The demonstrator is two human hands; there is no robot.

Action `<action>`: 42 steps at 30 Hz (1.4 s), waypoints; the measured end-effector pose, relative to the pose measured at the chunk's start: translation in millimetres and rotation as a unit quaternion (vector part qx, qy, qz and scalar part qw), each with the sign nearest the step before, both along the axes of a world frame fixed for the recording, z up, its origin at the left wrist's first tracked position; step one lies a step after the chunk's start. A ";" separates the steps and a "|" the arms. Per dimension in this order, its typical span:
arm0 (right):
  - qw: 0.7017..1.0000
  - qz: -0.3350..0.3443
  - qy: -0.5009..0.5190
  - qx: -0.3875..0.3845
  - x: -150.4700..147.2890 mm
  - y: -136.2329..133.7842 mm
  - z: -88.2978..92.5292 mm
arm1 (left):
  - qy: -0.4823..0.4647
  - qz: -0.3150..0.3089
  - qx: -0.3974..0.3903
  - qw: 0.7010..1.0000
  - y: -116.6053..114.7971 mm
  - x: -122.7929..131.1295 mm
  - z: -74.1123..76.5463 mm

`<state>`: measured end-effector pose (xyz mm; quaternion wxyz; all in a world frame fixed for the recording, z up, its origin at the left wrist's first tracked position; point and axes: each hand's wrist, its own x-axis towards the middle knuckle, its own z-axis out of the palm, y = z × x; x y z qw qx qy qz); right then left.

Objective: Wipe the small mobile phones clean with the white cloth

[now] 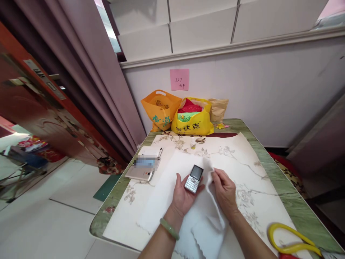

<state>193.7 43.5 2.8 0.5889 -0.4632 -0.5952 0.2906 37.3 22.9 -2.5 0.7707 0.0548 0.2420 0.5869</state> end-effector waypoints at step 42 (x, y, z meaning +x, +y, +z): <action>0.870 0.090 -0.482 0.051 -34.9 16.5 -35.8 | -0.074 -0.027 0.031 0.996 -7.9 -5.5 19.1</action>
